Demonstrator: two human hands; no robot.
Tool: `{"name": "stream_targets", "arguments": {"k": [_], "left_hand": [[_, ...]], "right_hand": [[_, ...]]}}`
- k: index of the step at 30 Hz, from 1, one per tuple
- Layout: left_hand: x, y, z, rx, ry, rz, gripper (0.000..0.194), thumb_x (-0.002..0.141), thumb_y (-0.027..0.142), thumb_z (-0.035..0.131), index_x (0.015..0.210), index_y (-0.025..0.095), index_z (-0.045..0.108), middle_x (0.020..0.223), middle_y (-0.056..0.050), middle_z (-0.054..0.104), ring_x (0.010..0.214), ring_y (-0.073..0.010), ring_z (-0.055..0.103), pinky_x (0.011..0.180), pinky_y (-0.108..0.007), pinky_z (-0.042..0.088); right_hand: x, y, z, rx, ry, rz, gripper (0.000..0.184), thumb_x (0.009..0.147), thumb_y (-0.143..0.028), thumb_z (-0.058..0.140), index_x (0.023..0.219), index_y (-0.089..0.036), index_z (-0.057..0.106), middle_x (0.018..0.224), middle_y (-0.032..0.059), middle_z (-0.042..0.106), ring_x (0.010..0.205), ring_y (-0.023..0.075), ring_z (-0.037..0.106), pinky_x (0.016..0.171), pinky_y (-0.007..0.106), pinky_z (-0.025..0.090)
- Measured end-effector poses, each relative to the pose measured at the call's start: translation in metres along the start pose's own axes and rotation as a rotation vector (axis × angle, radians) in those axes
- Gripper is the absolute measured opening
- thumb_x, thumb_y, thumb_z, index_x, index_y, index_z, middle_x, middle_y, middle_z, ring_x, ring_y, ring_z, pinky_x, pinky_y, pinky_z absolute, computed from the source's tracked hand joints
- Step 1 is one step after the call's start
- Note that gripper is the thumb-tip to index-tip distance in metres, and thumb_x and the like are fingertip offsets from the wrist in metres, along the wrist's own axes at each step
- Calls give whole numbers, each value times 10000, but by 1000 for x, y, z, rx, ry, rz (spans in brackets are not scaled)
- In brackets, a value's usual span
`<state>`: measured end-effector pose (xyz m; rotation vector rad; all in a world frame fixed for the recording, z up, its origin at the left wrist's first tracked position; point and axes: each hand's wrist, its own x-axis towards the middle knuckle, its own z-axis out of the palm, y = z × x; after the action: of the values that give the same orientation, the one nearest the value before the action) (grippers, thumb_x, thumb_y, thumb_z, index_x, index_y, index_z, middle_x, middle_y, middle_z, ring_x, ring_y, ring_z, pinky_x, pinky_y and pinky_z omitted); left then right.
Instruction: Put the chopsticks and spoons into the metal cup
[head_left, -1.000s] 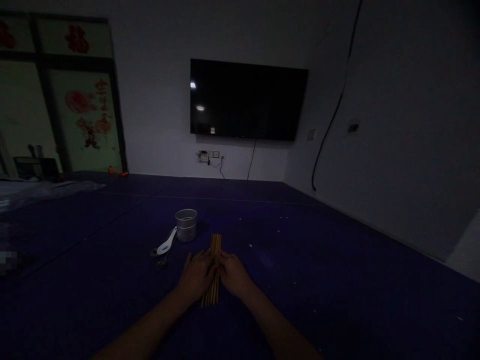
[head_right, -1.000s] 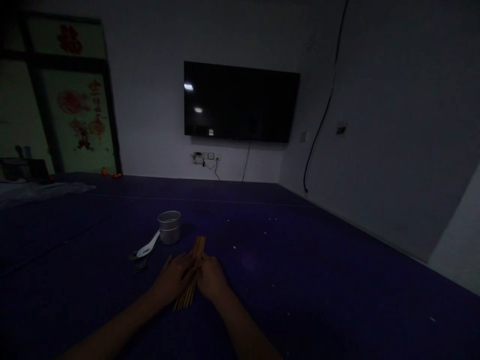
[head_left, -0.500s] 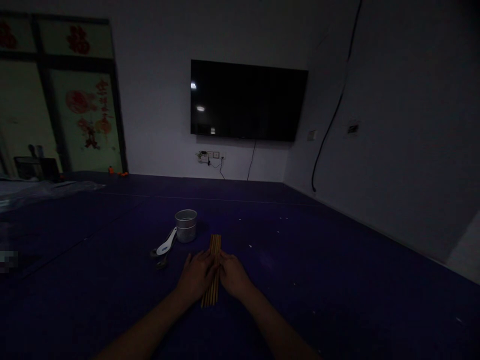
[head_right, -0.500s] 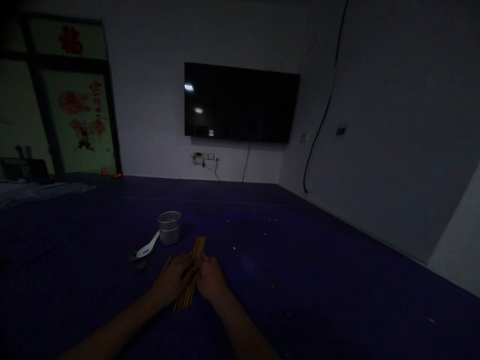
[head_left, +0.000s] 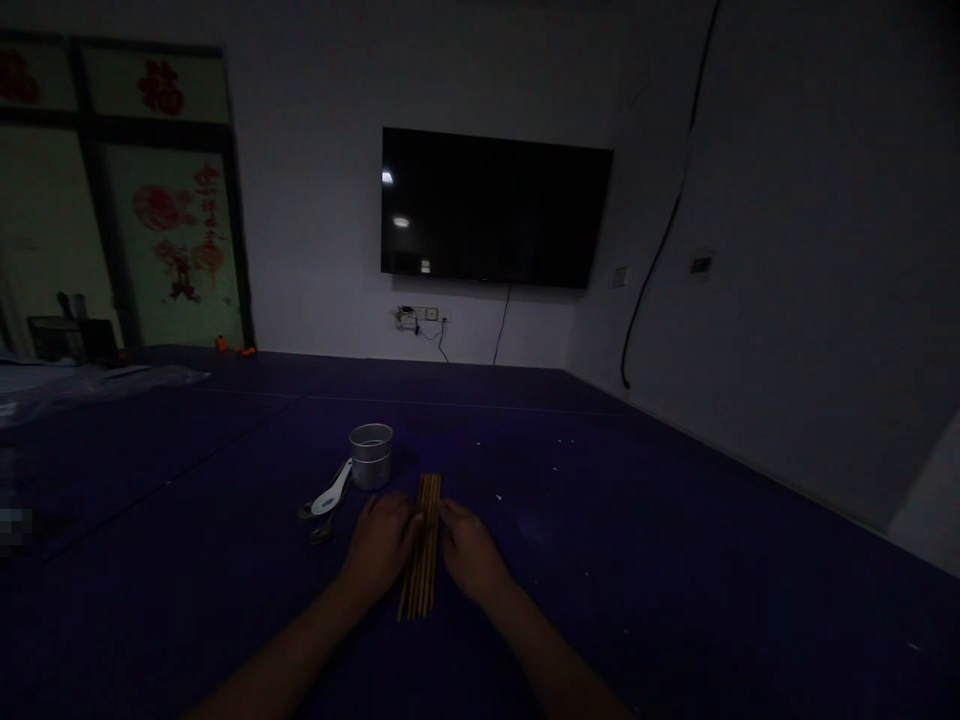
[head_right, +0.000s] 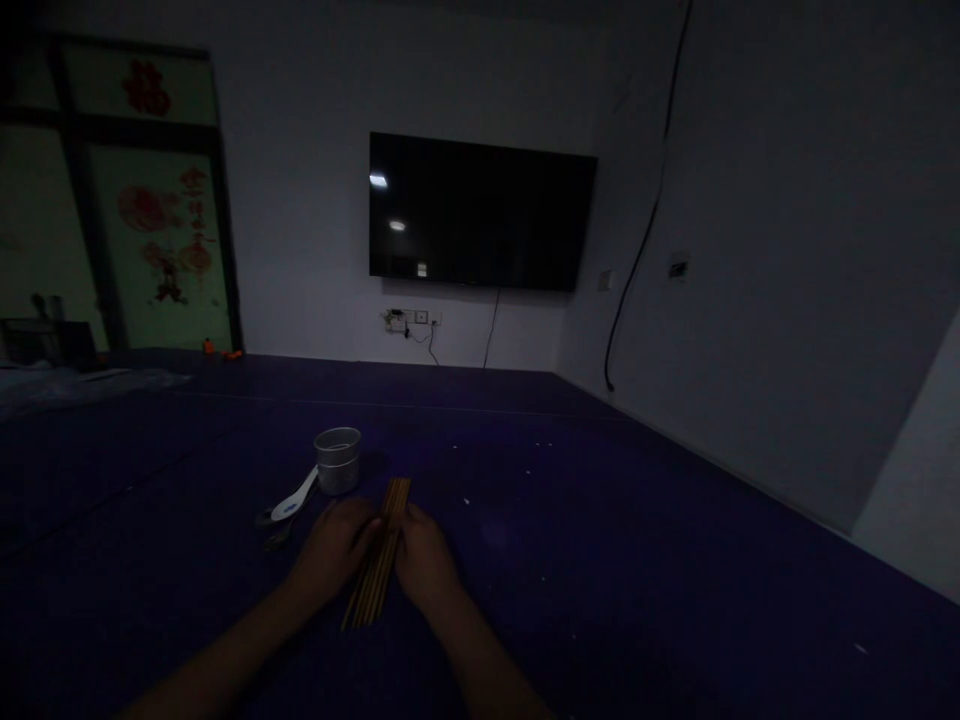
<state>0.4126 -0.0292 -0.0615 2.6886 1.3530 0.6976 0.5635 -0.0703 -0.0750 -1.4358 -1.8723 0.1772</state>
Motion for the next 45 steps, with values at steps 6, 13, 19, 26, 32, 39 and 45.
{"name": "stream_targets", "arguments": {"k": [6,13,19,26,32,39,45], "left_hand": [[9,-22,-30,264,99,-159,353,932,284,312,990,169,640,1037,-125,658,1020,-257,584,874,-355,439],[4,-53,-42,401,114,-415,389,902,325,335,1062,144,640,1062,-158,630,1059,-306,534,814,-391,442],[3,-64,-34,392,40,-499,423,895,345,336,1051,103,647,1085,-192,616,1069,-315,526,822,-413,428],[2,-65,-34,392,14,-507,421,897,352,353,1076,102,641,1104,-197,602,1087,-318,528,836,-408,430],[1,-63,-37,402,0,-504,449,896,332,336,1089,64,640,1106,-215,592,1075,-327,530,823,-419,433],[2,-64,-35,385,-5,-526,465,893,335,319,1105,65,632,1106,-204,610,1066,-324,534,822,-415,423],[5,-68,-33,365,3,-543,451,884,328,329,1086,70,639,1071,-211,635,1038,-327,543,796,-412,413]], "right_hand": [[-3,-4,-15,-170,114,153,443,821,-50,387,1179,-124,636,1107,132,679,1086,209,608,998,342,423],[-6,1,-35,-198,208,194,374,885,-144,388,1141,-150,661,1050,118,699,979,198,651,916,323,467],[-14,21,-43,-204,295,210,365,905,-196,371,1073,-142,691,1039,122,708,971,199,659,898,319,477],[-20,21,-35,-235,232,265,336,906,-239,401,1047,-190,702,1045,85,718,971,204,666,878,322,485],[-22,21,-33,-254,183,266,325,910,-230,407,1000,-217,718,999,74,731,974,197,666,871,303,477],[-19,18,-37,-273,130,320,304,894,-209,434,964,-233,729,990,64,733,940,195,674,822,272,469],[-19,14,-37,-267,127,327,314,896,-205,432,1008,-221,725,1029,71,724,968,200,663,857,277,451]]}}
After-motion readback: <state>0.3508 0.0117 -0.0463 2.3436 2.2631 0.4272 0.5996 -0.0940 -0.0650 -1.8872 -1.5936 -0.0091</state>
